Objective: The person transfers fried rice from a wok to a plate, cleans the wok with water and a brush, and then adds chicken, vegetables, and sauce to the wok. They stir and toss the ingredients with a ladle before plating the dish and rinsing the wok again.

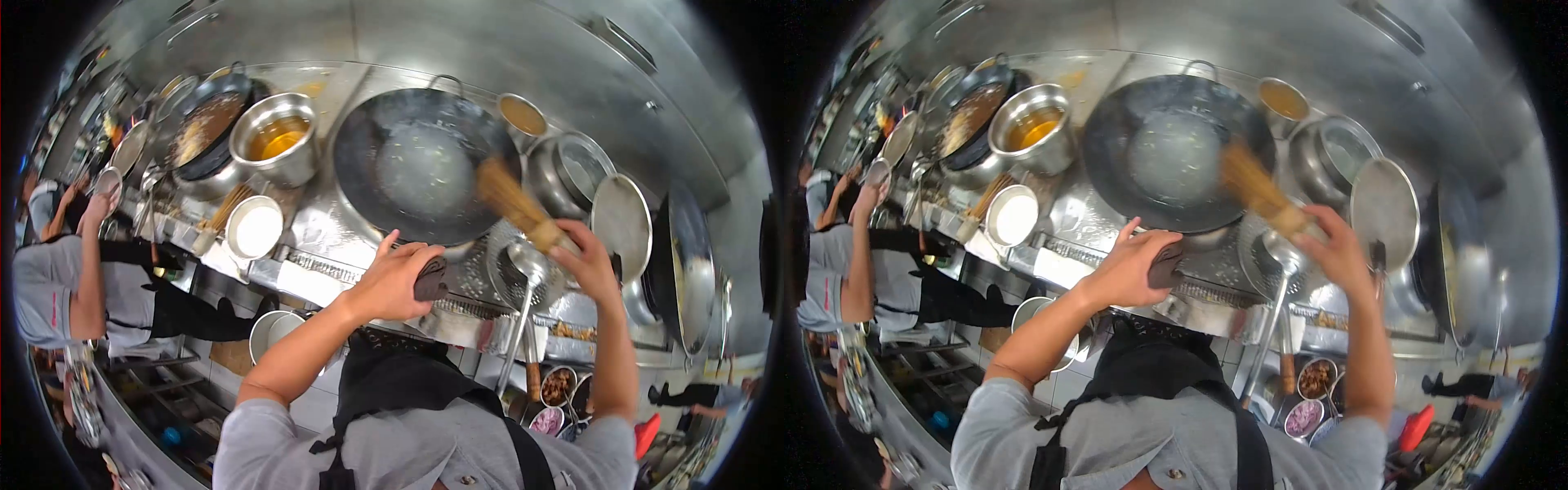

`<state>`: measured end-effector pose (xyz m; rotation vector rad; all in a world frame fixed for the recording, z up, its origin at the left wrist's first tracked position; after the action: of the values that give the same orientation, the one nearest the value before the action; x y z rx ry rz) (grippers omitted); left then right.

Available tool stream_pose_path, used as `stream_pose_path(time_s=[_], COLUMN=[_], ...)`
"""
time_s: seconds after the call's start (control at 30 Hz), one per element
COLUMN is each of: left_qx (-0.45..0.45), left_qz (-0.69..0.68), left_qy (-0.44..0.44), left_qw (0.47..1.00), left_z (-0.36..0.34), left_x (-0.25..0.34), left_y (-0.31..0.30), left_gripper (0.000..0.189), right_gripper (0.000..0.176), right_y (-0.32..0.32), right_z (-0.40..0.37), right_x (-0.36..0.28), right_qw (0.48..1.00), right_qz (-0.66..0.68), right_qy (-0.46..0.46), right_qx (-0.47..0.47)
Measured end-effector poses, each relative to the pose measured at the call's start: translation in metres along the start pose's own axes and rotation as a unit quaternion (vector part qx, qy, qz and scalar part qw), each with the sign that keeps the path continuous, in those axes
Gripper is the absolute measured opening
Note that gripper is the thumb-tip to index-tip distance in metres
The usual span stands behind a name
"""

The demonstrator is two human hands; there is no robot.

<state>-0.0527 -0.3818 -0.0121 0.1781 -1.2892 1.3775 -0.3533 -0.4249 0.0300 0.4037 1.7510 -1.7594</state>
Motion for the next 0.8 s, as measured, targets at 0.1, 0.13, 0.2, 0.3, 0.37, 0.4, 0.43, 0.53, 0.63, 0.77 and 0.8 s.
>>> stream_pose_path(time_s=[0.1,0.13,0.2,0.3,0.37,0.4,0.43,0.53,0.63,0.77,0.8], left_qx=[0.004,0.017,0.045,0.068,0.064,0.063,0.058,0.053,0.059,0.039,0.043], left_qz=[0.036,0.012,-0.040,-0.029,-0.023,-0.020,-0.019,-0.031,-0.049,-0.022,-0.013], left_qy=[-0.028,-0.039,-0.063,-0.007,0.031,0.042,0.048,0.058,0.063,0.009,0.005], left_qw=[0.999,0.999,0.996,0.997,0.997,0.997,0.997,0.996,0.995,0.999,0.999], left_z=[-0.002,-0.003,-0.006,-0.007,-0.014,-0.011,-0.012,-0.014,-0.014,-0.019,-0.019], left_x=[-0.020,-0.022,-0.031,-0.028,-0.024,-0.026,-0.027,-0.033,-0.033,-0.037,-0.035], left_y=[-0.002,-0.003,-0.006,-0.016,-0.017,-0.022,-0.021,-0.020,-0.020,-0.033,-0.032], left_gripper=[0.075,0.074,0.074,0.078,0.081,0.081,0.082,0.082,0.081,0.083,0.084], right_gripper=[0.046,0.042,0.034,0.033,0.036,0.035,0.035,0.036,0.036,0.033,0.033], right_y=[0.106,0.149,0.201,0.185,0.200,0.189,0.188,0.145,0.137,0.152,0.156], right_z=[0.126,0.168,0.274,0.285,0.271,0.251,0.207,0.158,0.228,0.309,0.294], right_x=[-0.064,-0.077,-0.100,-0.135,-0.115,-0.132,-0.141,-0.136,-0.081,-0.088,-0.094], right_qw=[0.940,0.924,0.934,0.980,0.966,0.952,0.908,0.842,0.830,0.881,0.890], right_qz=[-0.196,-0.256,-0.300,-0.144,-0.139,-0.246,-0.341,-0.480,-0.533,-0.472,-0.454], right_qy=[-0.200,-0.197,-0.185,0.086,0.074,-0.069,-0.207,-0.160,-0.076,0.029,0.033], right_qx=[-0.195,-0.204,-0.065,-0.108,-0.206,-0.168,-0.132,-0.190,-0.142,-0.025,-0.028])
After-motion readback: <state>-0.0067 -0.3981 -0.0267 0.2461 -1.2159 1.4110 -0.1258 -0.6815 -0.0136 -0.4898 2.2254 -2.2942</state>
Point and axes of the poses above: each hand's wrist, its own z-axis towards the middle knuckle, its own y-axis out of the palm, x = y × z, the point moved 9 cm from there along z, towards the middle knuckle, and after that the axes turned 15 degrees about -z, right-handed, at the moved point
